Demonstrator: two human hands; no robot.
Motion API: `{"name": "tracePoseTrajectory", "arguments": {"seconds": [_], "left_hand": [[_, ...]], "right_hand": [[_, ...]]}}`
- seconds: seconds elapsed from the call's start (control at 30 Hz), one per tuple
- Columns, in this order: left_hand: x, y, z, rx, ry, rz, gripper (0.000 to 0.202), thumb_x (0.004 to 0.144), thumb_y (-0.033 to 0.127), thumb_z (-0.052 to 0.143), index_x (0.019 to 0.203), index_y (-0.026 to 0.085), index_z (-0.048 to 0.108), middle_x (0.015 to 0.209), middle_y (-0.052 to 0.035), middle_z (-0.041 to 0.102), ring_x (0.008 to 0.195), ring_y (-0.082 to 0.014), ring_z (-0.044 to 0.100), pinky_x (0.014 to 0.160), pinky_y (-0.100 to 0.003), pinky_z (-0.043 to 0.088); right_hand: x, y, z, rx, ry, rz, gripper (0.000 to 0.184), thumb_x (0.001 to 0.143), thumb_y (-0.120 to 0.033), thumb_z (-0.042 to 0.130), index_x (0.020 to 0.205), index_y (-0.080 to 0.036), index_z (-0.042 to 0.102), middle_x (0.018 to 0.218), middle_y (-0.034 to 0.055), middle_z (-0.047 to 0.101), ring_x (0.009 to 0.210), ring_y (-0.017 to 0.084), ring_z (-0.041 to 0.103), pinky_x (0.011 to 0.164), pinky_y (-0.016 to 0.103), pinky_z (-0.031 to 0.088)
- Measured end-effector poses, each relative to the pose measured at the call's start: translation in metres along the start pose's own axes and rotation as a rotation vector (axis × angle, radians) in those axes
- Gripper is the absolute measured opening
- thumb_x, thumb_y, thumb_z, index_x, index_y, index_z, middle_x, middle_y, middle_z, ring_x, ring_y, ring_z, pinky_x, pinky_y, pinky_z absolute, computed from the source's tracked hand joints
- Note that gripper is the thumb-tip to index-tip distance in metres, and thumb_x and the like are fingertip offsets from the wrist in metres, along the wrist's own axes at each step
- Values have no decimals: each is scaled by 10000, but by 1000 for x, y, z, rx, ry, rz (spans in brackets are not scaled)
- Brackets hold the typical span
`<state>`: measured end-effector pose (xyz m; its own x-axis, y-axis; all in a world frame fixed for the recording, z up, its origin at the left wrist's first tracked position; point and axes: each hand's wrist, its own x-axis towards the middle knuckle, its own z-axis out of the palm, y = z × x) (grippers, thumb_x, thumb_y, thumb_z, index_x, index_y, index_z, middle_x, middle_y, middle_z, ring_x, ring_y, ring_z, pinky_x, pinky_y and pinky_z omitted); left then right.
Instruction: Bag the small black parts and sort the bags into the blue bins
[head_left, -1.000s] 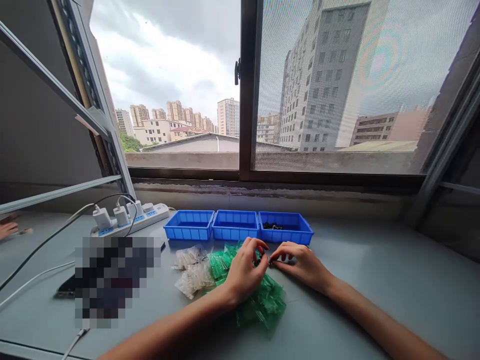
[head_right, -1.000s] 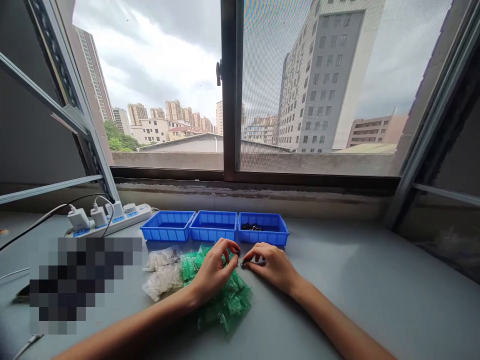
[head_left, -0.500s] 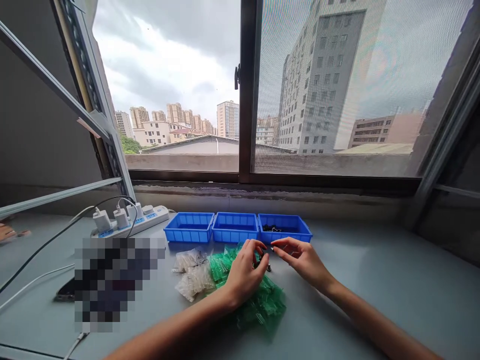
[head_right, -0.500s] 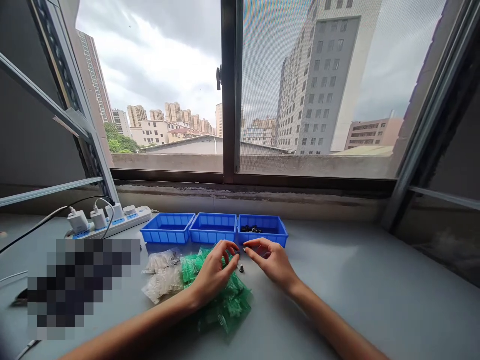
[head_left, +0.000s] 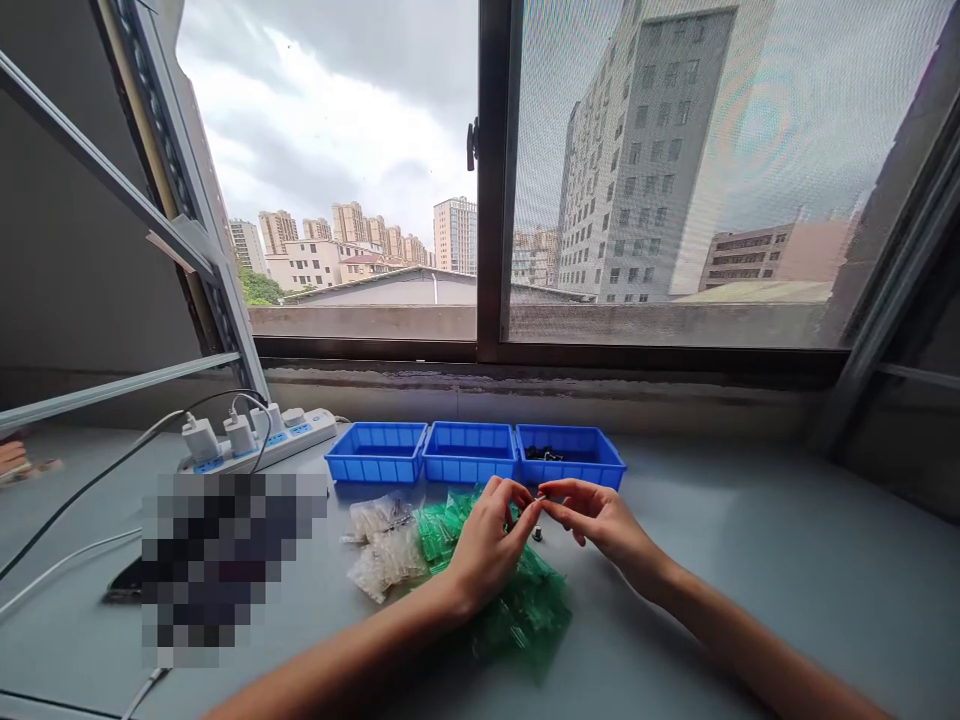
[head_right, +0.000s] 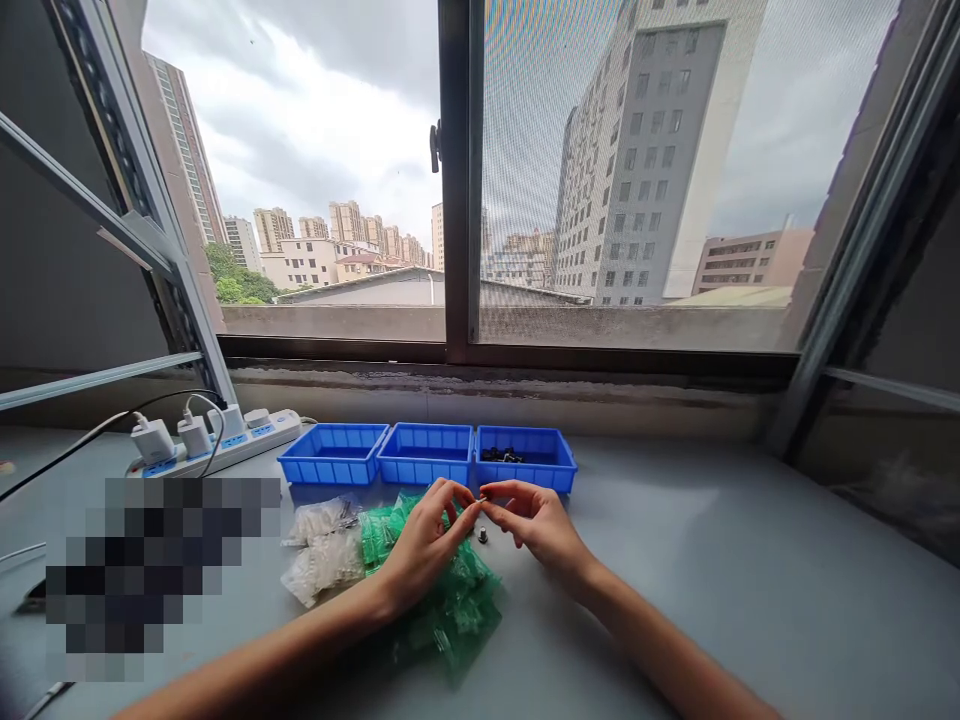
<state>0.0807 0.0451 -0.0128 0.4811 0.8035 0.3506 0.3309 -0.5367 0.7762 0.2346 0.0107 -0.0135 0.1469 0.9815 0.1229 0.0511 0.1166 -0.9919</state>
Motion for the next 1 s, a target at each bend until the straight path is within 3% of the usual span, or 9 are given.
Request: {"name": "tracePoseTrajectory", "arguments": {"seconds": [0.2, 0.37, 0.77, 1.0], "left_hand": [[0, -2, 1, -18, 14, 42, 226, 862, 367, 454, 839, 185, 586, 847, -23, 545, 721, -143, 523, 704, -278, 434], [-1, 1, -1, -5, 28, 40, 247, 867, 383, 440, 802, 185, 572, 815, -19, 532, 718, -145, 518, 705, -282, 426], [-1, -2, 1, 5, 14, 24, 264, 846, 395, 447, 690, 187, 489, 776, -2, 481, 688, -128, 477, 617, -249, 385], [-1, -2, 1, 6, 17, 39, 276, 841, 400, 458, 672, 185, 493, 758, 0, 479, 682, -130, 484, 606, -248, 385]], "right_hand": [[0, 2, 1, 1, 26, -18, 463, 520, -516, 765, 856, -199, 731, 558, -13, 593, 478, 84, 400, 432, 226, 317], [-3, -4, 3, 38, 42, 2, 467, 481, -521, 781, 810, -196, 718, 674, 21, 665, 522, 97, 438, 439, 232, 322], [-3, 1, 6, -15, -104, 43, 543, 492, -534, 781, 889, -183, 663, 702, 23, 690, 485, 82, 470, 436, 219, 333], [-3, 4, 6, -40, -157, -7, 481, 543, -511, 758, 889, -187, 674, 713, 16, 675, 464, 64, 449, 424, 209, 334]]}}
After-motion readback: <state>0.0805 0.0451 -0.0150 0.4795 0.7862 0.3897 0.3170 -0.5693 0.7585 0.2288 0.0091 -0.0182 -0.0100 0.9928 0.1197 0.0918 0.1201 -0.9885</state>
